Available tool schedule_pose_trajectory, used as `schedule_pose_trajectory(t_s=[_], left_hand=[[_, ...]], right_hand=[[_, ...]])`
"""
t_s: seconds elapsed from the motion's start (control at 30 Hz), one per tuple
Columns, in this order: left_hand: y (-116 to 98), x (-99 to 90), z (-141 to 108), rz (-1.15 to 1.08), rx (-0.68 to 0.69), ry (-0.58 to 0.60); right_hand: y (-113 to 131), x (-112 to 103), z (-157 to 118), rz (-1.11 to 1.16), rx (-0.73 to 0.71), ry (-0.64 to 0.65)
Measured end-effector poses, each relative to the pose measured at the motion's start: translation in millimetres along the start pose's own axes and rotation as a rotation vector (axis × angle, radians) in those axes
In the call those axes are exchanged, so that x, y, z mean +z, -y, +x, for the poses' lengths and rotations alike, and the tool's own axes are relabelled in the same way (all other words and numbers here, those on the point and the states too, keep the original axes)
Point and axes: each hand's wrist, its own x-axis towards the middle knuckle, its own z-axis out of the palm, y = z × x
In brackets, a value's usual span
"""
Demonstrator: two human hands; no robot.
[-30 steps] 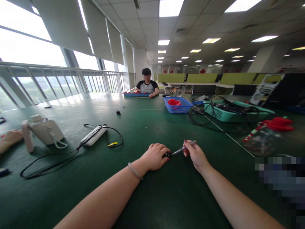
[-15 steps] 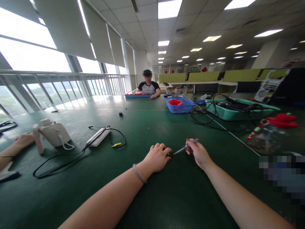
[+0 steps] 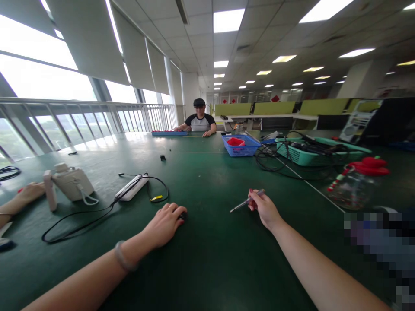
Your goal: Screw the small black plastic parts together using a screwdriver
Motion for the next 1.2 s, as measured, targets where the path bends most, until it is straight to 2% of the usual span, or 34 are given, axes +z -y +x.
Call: schedule_pose_trajectory(t_s=[0.17,0.27,0.4,0.5,0.67,0.8,0.93,1.2], left_hand=[[79.6,-17.4,-28.8,-0.024,-0.103,0.032],[102.7,-39.1,-31.4,-0.061,-0.128,-0.004],[106.0,-71.2,-23.5,-0.133,-0.244,-0.166],[103.9,-80.4,-20.9,-0.297,-0.297,-0.198],[105.2,-62.5,-27.7,-0.475,-0.331,-0.247],[107.4,-51.3,-34.3,-0.641,-0.337,-0.223],[112.7,-52.1,-38.5,-0.712,-0.344,-0.168],[123.0,-55.7,-42.5,-0.740,-0.392,-0.166]], right_hand=[[2.9,0.9,-1.3,-0.002,0.006,0.002],[4.3,0.5,-2.3,0.001,0.012,0.005],[4.9,0.1,-3.4,0.003,0.011,0.003],[4.1,-0.1,-3.3,-0.001,0.003,0.001],[1.2,-1.1,-1.5,-0.011,-0.006,-0.006],[1.3,-1.3,-1.6,-0.019,0.000,-0.009],[2.9,-0.3,-2.3,-0.025,0.004,-0.009],[1.0,-0.6,-0.7,-0.029,-0.003,-0.013]])
